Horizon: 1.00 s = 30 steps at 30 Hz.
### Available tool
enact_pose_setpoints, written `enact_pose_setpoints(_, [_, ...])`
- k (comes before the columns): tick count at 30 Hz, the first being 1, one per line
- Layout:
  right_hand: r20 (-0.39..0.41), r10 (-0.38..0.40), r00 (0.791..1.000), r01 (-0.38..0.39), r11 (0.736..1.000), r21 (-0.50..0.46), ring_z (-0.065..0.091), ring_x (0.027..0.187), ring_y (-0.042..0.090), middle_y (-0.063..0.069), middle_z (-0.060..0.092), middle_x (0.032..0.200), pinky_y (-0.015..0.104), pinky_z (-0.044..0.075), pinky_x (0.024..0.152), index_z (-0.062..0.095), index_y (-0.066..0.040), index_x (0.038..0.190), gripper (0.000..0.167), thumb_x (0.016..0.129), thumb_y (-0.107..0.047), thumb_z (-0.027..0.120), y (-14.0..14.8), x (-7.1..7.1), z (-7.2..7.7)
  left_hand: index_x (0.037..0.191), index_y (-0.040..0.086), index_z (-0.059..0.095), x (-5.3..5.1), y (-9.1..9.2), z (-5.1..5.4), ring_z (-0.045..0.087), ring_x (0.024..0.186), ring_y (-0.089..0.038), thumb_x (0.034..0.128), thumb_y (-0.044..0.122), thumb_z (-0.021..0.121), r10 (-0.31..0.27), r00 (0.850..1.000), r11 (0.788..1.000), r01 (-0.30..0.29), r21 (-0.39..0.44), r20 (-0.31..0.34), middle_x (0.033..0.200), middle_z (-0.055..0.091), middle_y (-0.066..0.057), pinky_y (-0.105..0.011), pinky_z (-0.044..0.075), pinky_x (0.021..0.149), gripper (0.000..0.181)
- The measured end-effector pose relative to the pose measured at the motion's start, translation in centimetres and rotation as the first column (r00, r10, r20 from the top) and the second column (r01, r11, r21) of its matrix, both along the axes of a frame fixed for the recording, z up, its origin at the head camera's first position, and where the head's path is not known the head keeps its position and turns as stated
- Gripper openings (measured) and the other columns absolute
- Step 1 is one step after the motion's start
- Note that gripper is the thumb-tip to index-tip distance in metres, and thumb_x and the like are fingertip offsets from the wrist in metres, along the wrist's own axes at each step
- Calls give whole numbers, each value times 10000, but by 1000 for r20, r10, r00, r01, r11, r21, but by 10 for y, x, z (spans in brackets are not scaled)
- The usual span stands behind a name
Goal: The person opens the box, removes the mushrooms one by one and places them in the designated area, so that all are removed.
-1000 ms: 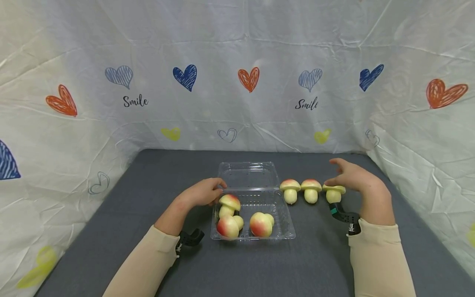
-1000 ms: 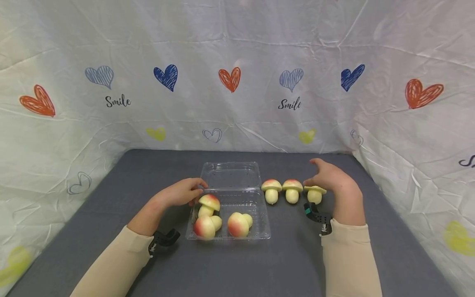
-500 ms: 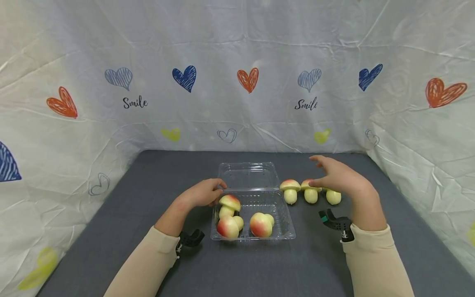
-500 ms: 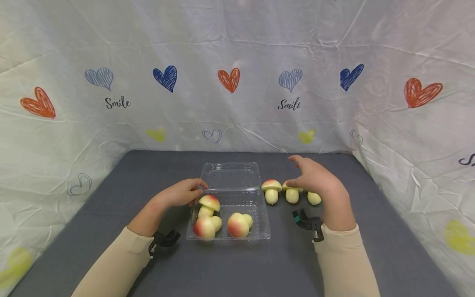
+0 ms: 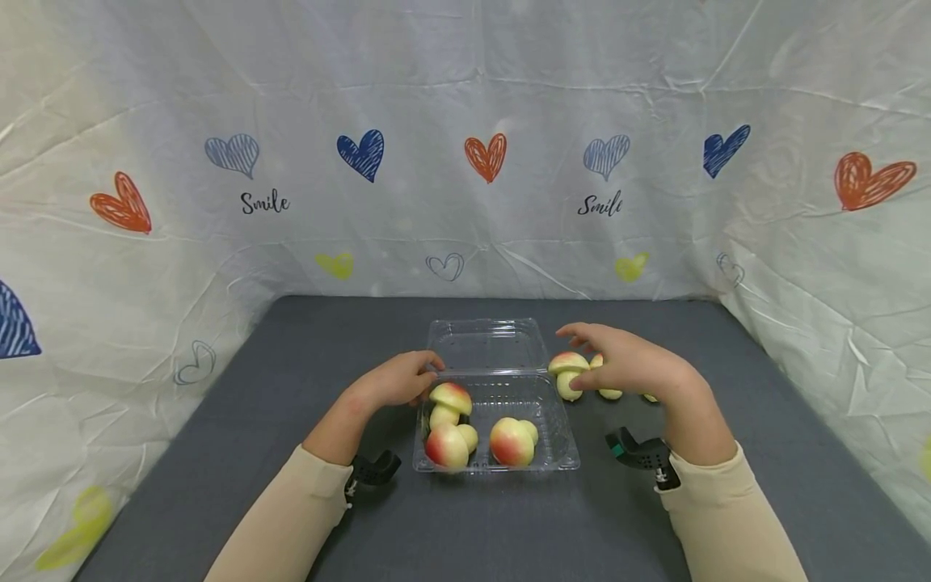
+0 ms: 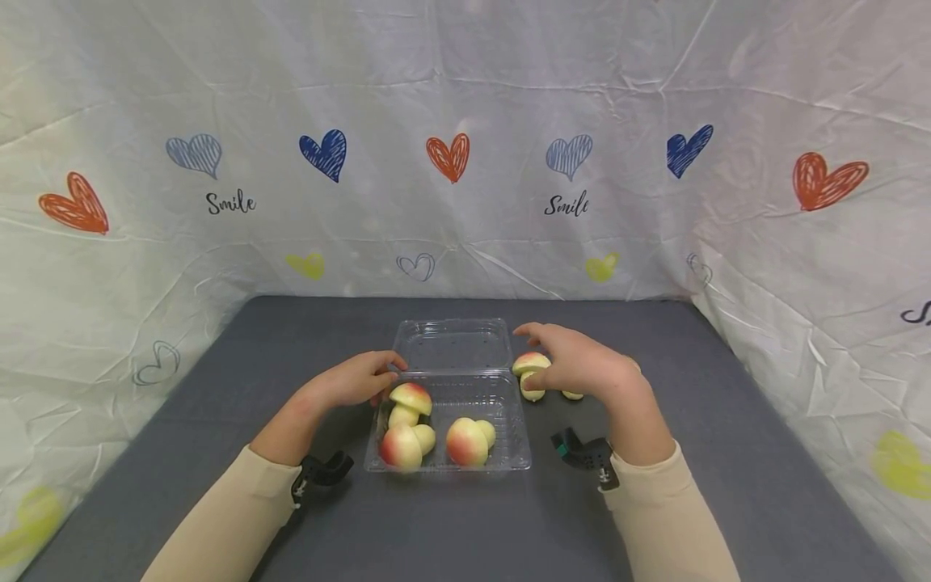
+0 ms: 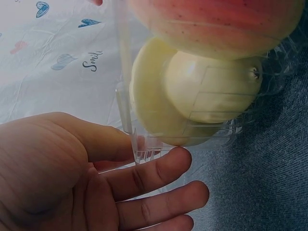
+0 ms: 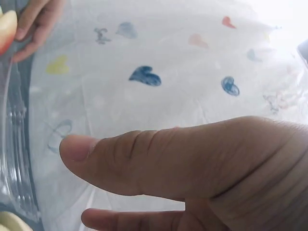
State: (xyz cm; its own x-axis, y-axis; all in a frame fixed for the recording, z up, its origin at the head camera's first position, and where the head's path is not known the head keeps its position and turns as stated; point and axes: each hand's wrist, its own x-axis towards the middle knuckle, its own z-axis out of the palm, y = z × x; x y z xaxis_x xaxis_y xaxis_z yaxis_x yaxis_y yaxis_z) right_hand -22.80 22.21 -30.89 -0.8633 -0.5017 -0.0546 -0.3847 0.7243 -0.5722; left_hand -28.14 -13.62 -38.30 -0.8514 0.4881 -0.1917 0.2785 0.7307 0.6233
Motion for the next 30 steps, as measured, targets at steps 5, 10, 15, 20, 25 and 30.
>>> enact_pose_setpoints(5, [-17,53,998,-53,998,18,569,1232,373,116,601,1334,434,498,880,487,-49,1480,671,892,-177,786,-17,6,0,1391,28,566,0,-1,0,617,691,-260,1095,112,457,0,1000,1000,0,2,-1,795,629,-67,-365,456,621,326])
enact_pose_setpoints(10, [-27,94,995,-93,994,56,568,1263,362,92,604,1357,500,493,946,527,-89,1463,667,870,-175,820,-31,11,-2,1384,43,568,-1,-2,-1,611,679,-250,1097,118,458,-2,1000,1000,2,0,-5,792,629,-65,-362,451,614,316])
enact_pose_setpoints(15, [49,169,984,-172,984,50,586,1241,325,46,614,1340,497,504,943,553,-141,1451,645,871,-148,835,-43,8,-9,1391,39,563,-1,-3,-2,617,685,-239,1098,120,457,1,1000,1000,-1,2,-3,797,630,-66,-369,458,626,321])
enact_pose_setpoints(20, [162,316,935,-319,948,-12,578,1237,364,94,596,1382,519,483,998,589,-85,1414,596,861,5,793,-52,0,-21,1389,37,564,1,-2,-1,612,679,-235,1096,121,459,2,1000,1000,-2,-4,-2,799,633,-63,-369,459,628,323])
enact_pose_setpoints(25, [225,391,892,-398,917,-17,599,1196,261,-24,609,1328,460,493,987,675,-165,1332,542,844,67,727,-61,-4,-34,1386,47,568,0,-1,-1,610,680,-236,1097,126,458,6,1000,1000,-6,-12,-3,800,634,-61,-368,457,628,319])
enact_pose_setpoints(30, [263,421,868,-430,903,-29,589,1169,135,-112,619,1268,401,484,1001,728,-211,1254,552,822,129,681,-68,-4,-46,1385,56,568,0,1,-1,616,688,-230,1097,124,453,12,1000,1000,-12,-19,-3,804,634,-66,-378,465,638,317])
